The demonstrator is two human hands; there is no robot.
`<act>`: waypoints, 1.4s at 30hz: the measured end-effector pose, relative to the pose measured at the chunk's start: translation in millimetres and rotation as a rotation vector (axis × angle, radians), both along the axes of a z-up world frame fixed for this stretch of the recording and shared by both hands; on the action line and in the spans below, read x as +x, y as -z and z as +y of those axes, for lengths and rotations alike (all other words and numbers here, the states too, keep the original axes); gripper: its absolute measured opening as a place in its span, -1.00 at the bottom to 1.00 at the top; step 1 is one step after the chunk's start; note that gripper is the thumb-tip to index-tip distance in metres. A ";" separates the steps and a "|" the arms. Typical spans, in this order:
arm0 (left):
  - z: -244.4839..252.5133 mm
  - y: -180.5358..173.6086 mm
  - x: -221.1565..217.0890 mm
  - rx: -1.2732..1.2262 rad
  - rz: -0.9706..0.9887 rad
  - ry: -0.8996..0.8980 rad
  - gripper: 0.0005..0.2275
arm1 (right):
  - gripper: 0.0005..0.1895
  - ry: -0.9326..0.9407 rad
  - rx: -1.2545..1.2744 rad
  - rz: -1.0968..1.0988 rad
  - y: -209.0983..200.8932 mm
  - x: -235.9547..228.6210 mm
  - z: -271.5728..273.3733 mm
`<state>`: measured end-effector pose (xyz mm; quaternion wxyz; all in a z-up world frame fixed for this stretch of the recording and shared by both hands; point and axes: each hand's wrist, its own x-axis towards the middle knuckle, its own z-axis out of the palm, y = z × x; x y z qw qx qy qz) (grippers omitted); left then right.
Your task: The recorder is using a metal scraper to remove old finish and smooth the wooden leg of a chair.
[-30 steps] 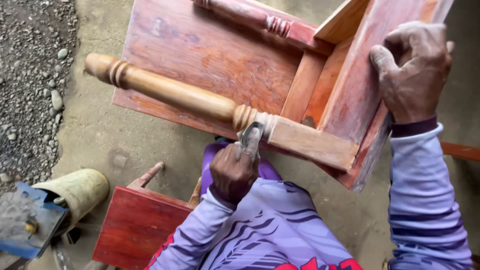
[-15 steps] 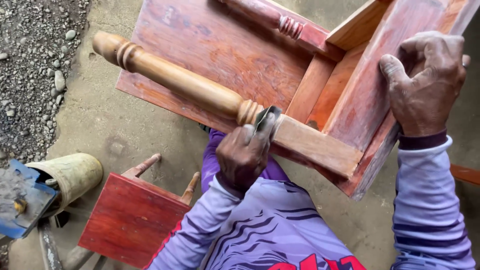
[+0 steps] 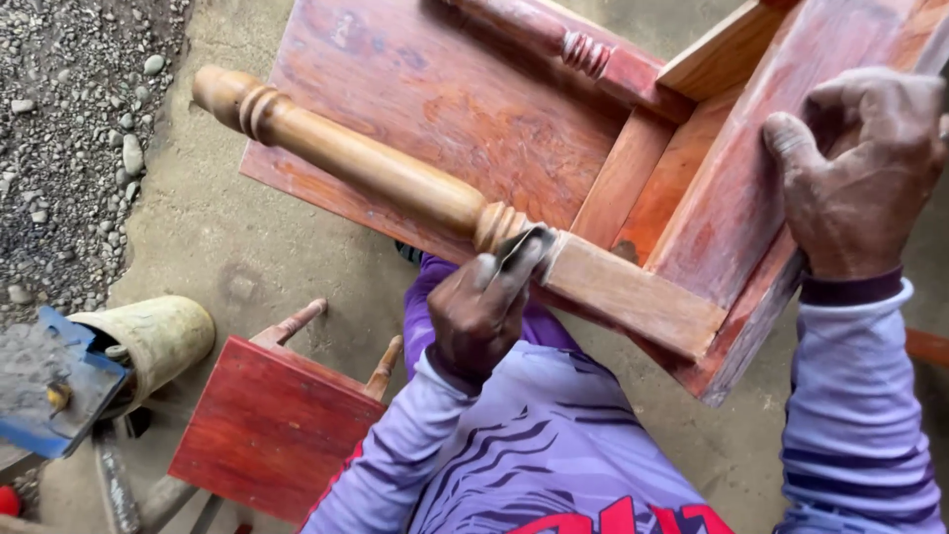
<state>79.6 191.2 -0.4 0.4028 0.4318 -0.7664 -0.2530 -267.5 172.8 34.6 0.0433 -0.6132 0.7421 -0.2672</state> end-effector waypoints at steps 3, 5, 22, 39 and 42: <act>6.4 2.4 -2.4 0.023 0.026 0.010 -0.69 | -0.78 0.013 0.007 -0.001 4.5 -7.2 5.2; -1.1 1.8 -5.0 -0.043 0.124 0.007 -0.71 | -0.77 -0.061 -0.062 0.207 2.8 -8.5 -1.8; 9.2 14.3 -4.0 0.031 0.202 0.009 -0.70 | -0.79 -0.106 -0.026 0.218 7.5 -15.0 1.7; 42.1 45.2 25.4 0.107 0.090 -0.118 -0.73 | -0.76 -0.083 -0.001 -0.038 10.7 -16.0 5.1; 57.5 21.8 23.9 0.600 0.367 -0.158 -0.70 | -0.81 -0.023 0.062 -0.037 21.8 -28.1 15.5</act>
